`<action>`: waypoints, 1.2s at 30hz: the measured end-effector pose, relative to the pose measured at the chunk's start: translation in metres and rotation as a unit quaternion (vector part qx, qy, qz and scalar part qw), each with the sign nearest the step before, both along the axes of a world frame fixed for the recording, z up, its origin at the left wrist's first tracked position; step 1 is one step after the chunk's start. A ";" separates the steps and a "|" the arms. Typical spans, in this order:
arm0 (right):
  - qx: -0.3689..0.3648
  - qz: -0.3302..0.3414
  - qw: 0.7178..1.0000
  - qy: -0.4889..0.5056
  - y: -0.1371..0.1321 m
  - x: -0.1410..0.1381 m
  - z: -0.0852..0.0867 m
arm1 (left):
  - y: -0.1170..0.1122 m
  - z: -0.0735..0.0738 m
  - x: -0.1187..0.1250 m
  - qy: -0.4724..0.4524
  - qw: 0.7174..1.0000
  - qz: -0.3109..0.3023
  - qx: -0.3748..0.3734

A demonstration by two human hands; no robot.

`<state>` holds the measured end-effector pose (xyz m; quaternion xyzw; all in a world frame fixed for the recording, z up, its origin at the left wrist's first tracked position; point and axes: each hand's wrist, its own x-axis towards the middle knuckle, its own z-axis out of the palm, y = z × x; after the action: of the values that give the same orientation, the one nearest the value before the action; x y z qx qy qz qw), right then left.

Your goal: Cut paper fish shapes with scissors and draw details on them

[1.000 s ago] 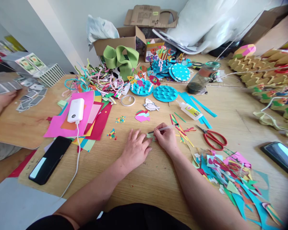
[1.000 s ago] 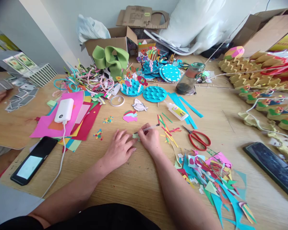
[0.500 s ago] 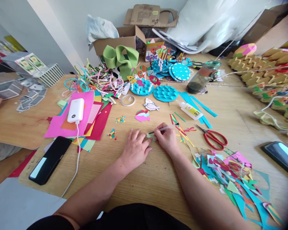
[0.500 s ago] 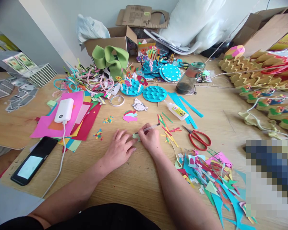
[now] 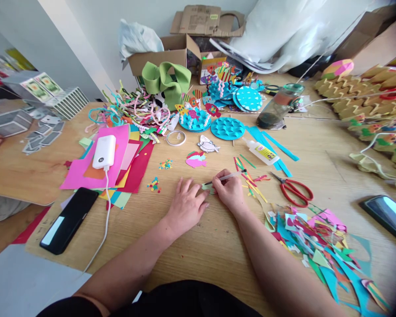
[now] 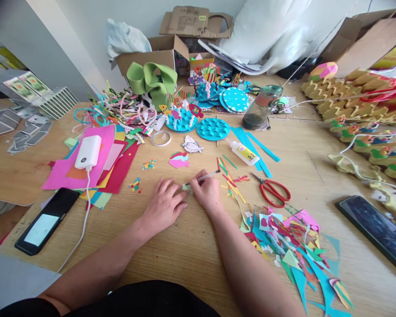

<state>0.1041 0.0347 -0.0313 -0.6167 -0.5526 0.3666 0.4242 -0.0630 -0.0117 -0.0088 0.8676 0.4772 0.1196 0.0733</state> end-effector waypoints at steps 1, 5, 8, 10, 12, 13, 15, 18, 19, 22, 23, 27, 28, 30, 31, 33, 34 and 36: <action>0.000 0.000 1.000 0.000 0.000 0.000 0.000 | 0.000 0.000 0.000 0.000 1.000 0.000 0.000; 0.007 0.000 1.000 -0.004 0.000 0.000 0.000 | 0.001 0.001 0.000 0.000 1.000 0.001 -0.002; 0.008 0.000 1.000 -0.004 0.000 0.000 0.000 | 0.000 0.001 0.000 0.000 1.000 0.001 -0.001; 0.006 0.000 1.000 -0.004 0.000 0.000 0.000 | 0.000 0.001 0.000 0.000 1.000 0.000 0.000; 0.006 0.001 1.000 -0.005 -0.001 0.000 0.001 | 0.000 0.001 0.000 0.001 1.000 -0.001 0.000; 0.005 0.001 1.000 -0.007 -0.001 0.000 0.001 | 0.000 0.001 0.000 0.001 1.000 0.000 -0.001; 0.006 0.002 1.000 -0.009 -0.001 0.000 0.002 | 0.000 0.001 0.000 0.000 1.000 0.001 0.000; 0.007 0.004 1.000 -0.007 -0.001 0.000 0.002 | 0.000 0.001 0.000 -0.003 1.000 0.001 0.000; 0.008 0.003 1.000 -0.007 -0.001 0.000 0.002 | 0.000 0.001 0.000 -0.003 1.000 0.001 0.000; 0.007 0.000 1.000 -0.006 -0.001 0.000 0.002 | 0.001 0.001 0.000 0.000 1.000 0.001 -0.002; 0.007 0.000 1.000 -0.006 -0.001 -0.001 0.003 | 0.001 0.001 0.000 0.000 1.000 0.001 -0.002; 0.009 0.000 1.000 -0.013 -0.001 -0.001 0.004 | 0.001 0.001 0.000 -0.001 1.000 0.000 -0.002; 0.008 0.000 1.000 -0.015 -0.001 -0.001 0.004 | 0.001 0.001 0.000 -0.002 1.000 0.000 -0.001; 0.005 0.001 1.000 -0.018 -0.001 -0.001 0.005 | 0.000 0.000 0.000 -0.005 1.000 -0.001 0.002; 0.005 0.000 1.000 -0.017 -0.001 0.000 0.005 | 0.000 0.000 0.000 -0.006 1.000 -0.001 0.003; 0.005 -0.001 1.000 -0.010 -0.001 0.000 0.004 | 0.000 0.000 0.000 -0.007 1.000 -0.001 0.004; 0.006 -0.001 1.000 -0.007 -0.001 0.000 0.004 | 0.000 0.000 0.000 -0.006 1.000 -0.001 0.003; 0.006 -0.003 1.000 -0.005 -0.001 -0.001 0.003 | 0.001 0.000 0.000 -0.005 1.000 -0.001 0.002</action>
<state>0.1036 0.0341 -0.0281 -0.6173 -0.5551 0.3591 0.4264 -0.0629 -0.0111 -0.0086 0.8673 0.4760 0.1250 0.0740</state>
